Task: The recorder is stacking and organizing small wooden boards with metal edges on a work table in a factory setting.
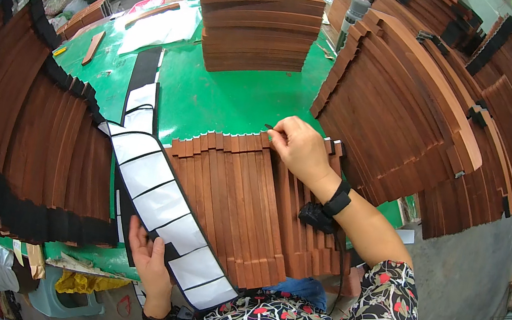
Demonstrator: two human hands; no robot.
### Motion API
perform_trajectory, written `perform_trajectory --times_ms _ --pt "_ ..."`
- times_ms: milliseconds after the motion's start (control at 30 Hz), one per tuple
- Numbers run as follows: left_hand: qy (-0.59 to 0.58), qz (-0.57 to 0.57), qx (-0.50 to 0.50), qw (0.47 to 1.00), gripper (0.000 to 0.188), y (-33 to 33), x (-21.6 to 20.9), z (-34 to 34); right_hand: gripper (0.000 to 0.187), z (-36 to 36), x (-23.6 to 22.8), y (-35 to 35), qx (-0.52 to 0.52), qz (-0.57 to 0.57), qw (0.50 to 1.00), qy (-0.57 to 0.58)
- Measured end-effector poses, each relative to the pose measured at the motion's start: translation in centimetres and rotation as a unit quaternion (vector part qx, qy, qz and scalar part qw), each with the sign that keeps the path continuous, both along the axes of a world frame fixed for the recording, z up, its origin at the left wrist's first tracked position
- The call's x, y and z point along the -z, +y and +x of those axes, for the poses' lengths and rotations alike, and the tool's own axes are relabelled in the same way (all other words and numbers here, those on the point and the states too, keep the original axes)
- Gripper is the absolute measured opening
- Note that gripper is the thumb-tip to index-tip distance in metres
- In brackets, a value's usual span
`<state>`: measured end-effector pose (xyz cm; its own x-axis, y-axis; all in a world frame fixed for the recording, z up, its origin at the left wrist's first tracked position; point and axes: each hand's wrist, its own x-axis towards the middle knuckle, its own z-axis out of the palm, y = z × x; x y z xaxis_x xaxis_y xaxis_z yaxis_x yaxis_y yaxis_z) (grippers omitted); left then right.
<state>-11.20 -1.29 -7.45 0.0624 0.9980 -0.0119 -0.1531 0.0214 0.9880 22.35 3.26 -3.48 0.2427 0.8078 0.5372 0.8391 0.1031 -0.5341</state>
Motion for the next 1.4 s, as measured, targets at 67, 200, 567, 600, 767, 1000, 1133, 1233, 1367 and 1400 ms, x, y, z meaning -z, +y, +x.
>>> perform_trajectory --times_ms 67,200,567,600,767,1000,1133,1233,1367,1400 --pt "0.085 0.072 -0.047 0.993 0.066 0.3 -0.7 0.6 0.015 0.3 0.1 0.2 -0.056 0.064 0.987 -0.139" --pt "0.439 0.292 -0.067 0.847 0.061 0.8 -3.7 1.3 0.019 0.1 0.5 0.2 -0.066 0.009 0.996 -0.065" --pt "0.502 0.495 0.305 0.641 0.037 -1.8 -5.1 9.0 0.011 1.3 0.9 -1.6 -0.091 -0.070 0.963 0.242" --pt "0.497 0.505 0.306 0.636 0.037 -1.7 -4.4 9.4 0.009 1.1 0.4 -2.0 -0.090 -0.095 0.945 0.301" --pt "0.519 0.421 0.360 0.651 0.064 -0.6 -3.1 9.8 0.019 1.2 -1.6 1.3 -0.122 0.056 0.870 0.474" --pt "0.463 0.415 0.398 0.674 0.071 0.1 -3.7 11.8 0.019 1.6 -2.3 0.4 -0.158 0.047 0.895 0.413" --pt "0.470 0.403 0.393 0.679 0.069 -0.7 -2.5 10.5 0.018 0.9 2.0 -0.2 -0.116 -0.084 0.904 0.402" --pt "0.476 0.397 0.391 0.680 0.069 -1.1 -3.0 9.8 0.017 1.4 1.5 -0.3 -0.096 -0.087 0.931 0.340" --pt "0.483 0.397 0.395 0.673 0.067 -1.3 -3.4 9.7 0.018 1.3 1.3 -0.6 -0.117 -0.075 0.965 0.224" --pt "0.482 0.399 0.394 0.673 0.067 -1.1 -3.3 9.8 0.018 1.1 1.0 -0.5 -0.119 -0.076 0.972 0.186"
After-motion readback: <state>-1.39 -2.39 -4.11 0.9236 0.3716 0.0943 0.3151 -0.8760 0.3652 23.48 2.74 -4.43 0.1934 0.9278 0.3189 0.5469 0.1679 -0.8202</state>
